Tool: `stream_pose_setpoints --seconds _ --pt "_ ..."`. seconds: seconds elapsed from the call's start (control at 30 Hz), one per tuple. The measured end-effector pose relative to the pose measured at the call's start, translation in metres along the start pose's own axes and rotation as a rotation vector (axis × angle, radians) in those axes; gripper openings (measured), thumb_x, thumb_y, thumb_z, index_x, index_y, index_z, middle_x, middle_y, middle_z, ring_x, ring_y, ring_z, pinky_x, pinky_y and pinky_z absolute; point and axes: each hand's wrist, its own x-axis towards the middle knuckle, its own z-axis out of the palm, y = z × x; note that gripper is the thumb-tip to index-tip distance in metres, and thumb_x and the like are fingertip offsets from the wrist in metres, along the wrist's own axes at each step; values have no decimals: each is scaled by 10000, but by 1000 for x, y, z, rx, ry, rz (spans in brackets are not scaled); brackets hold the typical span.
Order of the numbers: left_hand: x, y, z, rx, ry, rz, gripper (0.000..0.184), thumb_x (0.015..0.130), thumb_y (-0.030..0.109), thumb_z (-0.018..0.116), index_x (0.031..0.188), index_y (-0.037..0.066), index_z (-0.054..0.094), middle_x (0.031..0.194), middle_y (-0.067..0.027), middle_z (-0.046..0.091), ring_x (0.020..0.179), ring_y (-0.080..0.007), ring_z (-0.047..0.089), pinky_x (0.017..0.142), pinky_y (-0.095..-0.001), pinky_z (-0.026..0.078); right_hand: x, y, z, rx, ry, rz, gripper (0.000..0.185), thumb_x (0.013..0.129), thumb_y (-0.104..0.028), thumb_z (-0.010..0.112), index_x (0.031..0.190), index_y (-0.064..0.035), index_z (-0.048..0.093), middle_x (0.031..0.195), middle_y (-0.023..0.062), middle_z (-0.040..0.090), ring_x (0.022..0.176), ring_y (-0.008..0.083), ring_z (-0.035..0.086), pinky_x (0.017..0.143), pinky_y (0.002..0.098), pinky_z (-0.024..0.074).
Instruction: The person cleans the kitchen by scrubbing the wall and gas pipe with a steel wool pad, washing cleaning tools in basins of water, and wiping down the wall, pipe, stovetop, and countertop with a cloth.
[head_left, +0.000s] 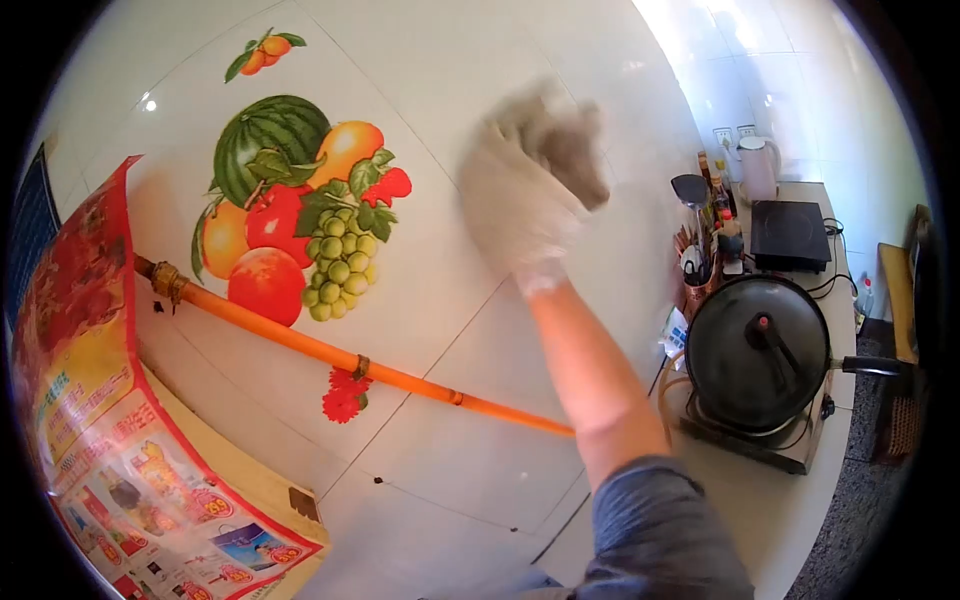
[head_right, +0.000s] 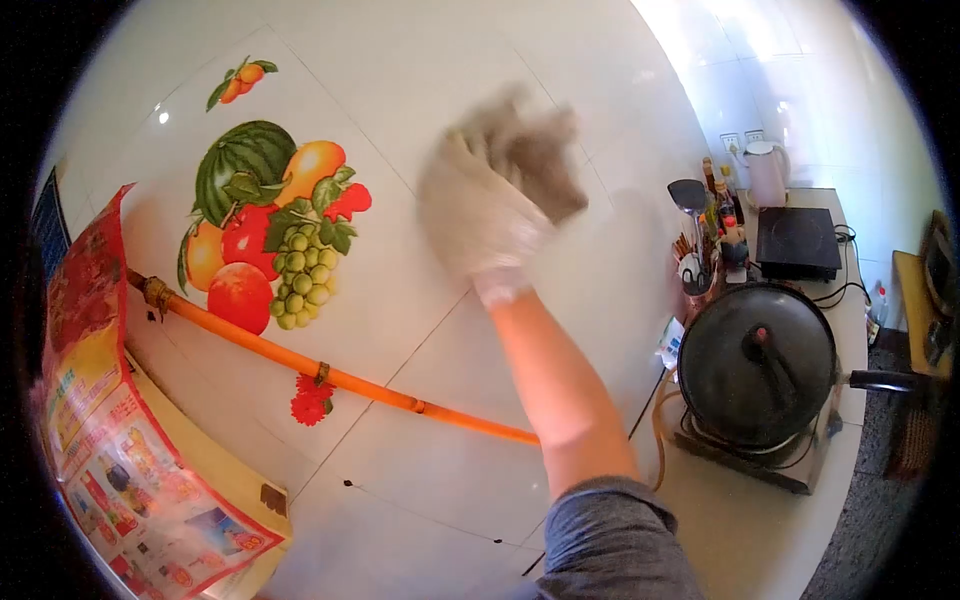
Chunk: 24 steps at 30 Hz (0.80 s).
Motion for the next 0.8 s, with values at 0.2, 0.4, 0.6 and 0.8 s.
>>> stream_pose_setpoints --seconds 0.2,0.4,0.6,0.8 --pt "2 4 8 -32 -35 6 650 945 90 591 1481 -27 244 1535 -248 238 1359 -325 352 1135 -439 311 -226 69 82 -19 -608 383 301 926 -299 556 1102 -58 590 1038 89 622 988 205 600 816 365 502" --pt "-5 -2 2 -98 -48 -55 703 941 102 604 1500 -20 195 1549 -246 202 1369 -322 336 1143 -428 302 -363 98 113 158 -1051 510 281 908 -288 558 1070 -64 607 1008 100 642 961 241 620 789 412 510" --pt "-10 -5 -13 -108 -98 -30 759 938 115 617 1519 -14 146 1563 -244 167 1378 -319 320 1151 -417 294 -132 69 73 784 -237 662 263 890 -276 560 1039 -69 625 978 111 662 934 277 641 762 458 518" --pt "-3 13 -7 335 -93 32 601 948 224 591 1422 -60 356 1428 -309 390 1251 -359 487 1027 -440 435 127 -82 -84 848 424 -130 246 872 -265 562 1007 -75 643 948 122 682 907 313 662 734 505 526"
